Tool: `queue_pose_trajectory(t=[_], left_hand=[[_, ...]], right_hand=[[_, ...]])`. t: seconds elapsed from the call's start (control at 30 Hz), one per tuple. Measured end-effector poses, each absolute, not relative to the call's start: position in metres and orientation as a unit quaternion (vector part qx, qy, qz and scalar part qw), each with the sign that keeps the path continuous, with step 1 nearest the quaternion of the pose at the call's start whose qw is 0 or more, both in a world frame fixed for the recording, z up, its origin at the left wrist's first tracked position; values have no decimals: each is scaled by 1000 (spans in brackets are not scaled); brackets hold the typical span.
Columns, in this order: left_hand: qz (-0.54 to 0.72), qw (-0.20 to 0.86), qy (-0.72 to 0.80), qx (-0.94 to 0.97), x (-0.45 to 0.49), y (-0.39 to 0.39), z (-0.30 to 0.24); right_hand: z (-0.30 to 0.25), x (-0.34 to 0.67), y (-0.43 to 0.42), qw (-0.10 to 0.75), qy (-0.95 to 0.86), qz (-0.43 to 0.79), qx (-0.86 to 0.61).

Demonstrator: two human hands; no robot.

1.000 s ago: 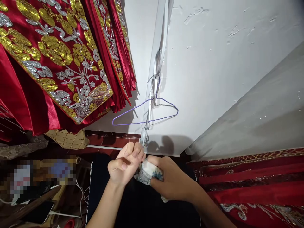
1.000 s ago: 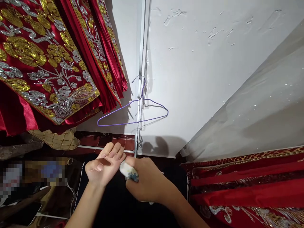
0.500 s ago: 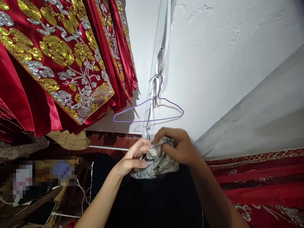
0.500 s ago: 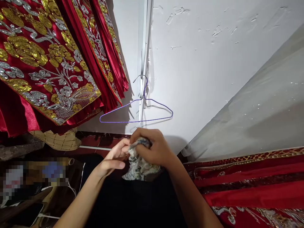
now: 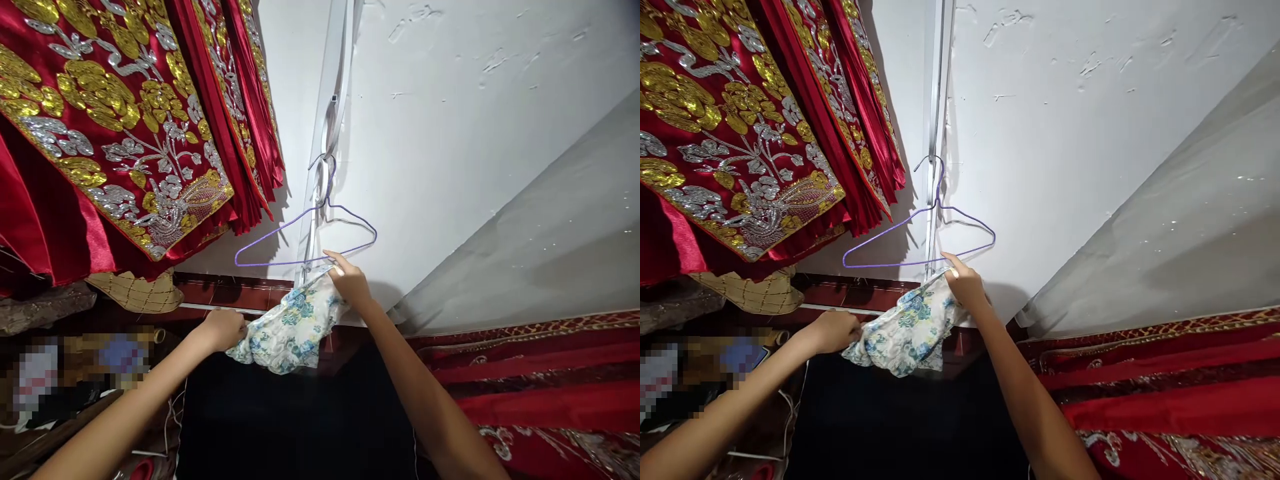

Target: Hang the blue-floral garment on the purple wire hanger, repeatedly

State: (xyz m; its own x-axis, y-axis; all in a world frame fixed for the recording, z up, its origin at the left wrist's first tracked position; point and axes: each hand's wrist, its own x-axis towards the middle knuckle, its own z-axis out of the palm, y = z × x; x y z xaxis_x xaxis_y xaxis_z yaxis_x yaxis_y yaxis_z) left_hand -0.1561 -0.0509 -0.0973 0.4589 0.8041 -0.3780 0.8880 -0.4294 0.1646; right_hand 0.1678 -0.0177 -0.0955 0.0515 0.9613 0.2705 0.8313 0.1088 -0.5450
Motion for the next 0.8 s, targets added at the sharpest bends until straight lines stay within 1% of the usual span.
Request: queue_pose_trajectory(t=[0.13,0.23,0.33,0.4,0.47,0.53,0.63,0.8], left_hand=[[-118,159,512,836,-175,-58,-101],[-73,99,542,832,-180,-52,-86],[82,-12,549,831,-187,-41,-62],[205,-72,501,838,-196,-34,-48],[274,-98,431,854,-204,-32,-41],[307,-100,382,866,-207,-32,-38],[353,-70,379,853,-194,-36,-33],[432,9,364,825,-142,-38,-2]], right_hand=[[-105,181,-50,334,-696,113,-625],[-95,191,-67,334,-698,120,-622],[-77,202,-70,301,-705,130,-629],[-65,210,-68,295,-714,114,-625],[-58,216,-68,302,-722,98,-615],[-55,218,-71,316,-724,110,-604],[-55,208,-80,334,-719,136,-594],[-53,178,-86,307,-744,135,-578]])
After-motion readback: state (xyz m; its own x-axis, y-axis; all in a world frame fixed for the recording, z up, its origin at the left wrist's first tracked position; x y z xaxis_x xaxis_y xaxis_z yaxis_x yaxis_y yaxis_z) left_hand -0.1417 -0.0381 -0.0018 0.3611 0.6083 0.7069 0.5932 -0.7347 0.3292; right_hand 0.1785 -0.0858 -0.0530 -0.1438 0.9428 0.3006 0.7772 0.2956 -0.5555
